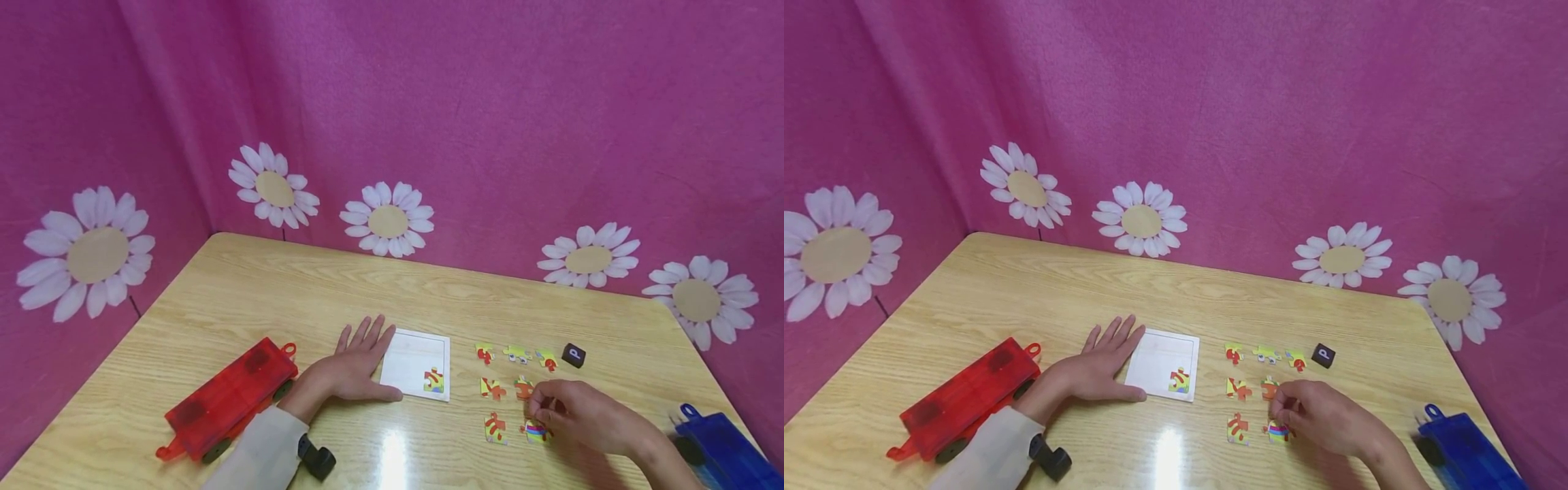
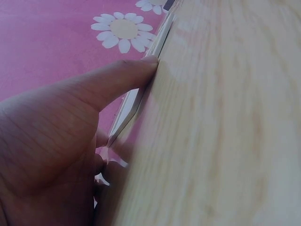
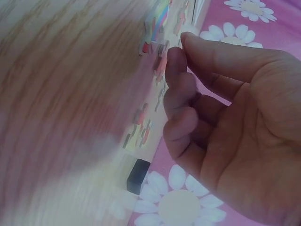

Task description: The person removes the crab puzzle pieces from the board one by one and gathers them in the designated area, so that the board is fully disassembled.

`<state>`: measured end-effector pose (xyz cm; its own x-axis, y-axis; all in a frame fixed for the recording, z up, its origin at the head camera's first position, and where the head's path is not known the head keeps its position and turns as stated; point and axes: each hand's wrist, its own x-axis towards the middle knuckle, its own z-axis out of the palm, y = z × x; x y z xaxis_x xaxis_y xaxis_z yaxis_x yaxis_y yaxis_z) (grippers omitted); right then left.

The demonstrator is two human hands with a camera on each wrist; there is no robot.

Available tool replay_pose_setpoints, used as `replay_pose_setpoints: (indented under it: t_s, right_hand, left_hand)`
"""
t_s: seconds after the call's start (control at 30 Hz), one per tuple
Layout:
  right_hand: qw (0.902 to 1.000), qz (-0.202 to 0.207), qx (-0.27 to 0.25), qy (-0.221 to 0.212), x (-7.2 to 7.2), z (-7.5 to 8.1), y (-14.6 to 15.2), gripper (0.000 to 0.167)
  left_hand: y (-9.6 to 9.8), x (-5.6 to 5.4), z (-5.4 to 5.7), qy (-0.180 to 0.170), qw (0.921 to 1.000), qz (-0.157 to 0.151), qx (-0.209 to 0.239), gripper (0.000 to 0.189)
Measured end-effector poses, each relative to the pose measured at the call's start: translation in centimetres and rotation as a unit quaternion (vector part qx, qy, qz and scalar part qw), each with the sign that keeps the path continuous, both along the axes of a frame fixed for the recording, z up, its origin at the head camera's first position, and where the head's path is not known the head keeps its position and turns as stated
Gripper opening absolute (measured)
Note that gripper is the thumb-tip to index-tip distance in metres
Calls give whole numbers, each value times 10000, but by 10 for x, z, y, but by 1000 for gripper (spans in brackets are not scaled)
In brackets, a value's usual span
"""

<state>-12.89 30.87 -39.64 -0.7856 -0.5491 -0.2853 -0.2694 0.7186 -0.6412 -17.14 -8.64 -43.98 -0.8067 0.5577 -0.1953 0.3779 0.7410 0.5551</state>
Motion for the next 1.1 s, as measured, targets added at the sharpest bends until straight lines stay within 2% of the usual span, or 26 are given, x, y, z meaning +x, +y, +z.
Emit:
replay_pose_setpoints:
  t_s: [0.17, 0.27, 0.4, 0.57, 0.7, 0.93, 1.1]
  right_hand:
    - [9998, -185, -2, -22, 0, 4, -5, 5]
    - [9994, -94, -119, 305, -2, 6, -13, 6]
    - [9952, 90, -216, 946, -5, 10, -30, 8]
    - [9900, 276, -234, 1365, -15, 13, -57, 9]
    - [9892, 429, -231, 1382, -27, 11, -79, 8]
    - [9879, 650, -214, 1392, -41, 1, -109, 15]
    - [9870, 673, 182, 1447, -45, -7, -123, 25]
  left_hand:
    - [0, 1, 1, -32, 10000, -9, 25, 114]
    - [0, 1, 0, -25, 10000, -2, 53, 113]
    - [0, 1, -1, -29, 10000, 3, 28, 113]
    - [0, 1, 0, -11, 10000, -7, -28, 113]
    - [-1, -1, 1, 45, 10000, 27, -41, 114]
    - [-1, 0, 1, 54, 10000, 15, -46, 113]
    - [-2, 0, 1, 36, 10000, 4, -49, 113]
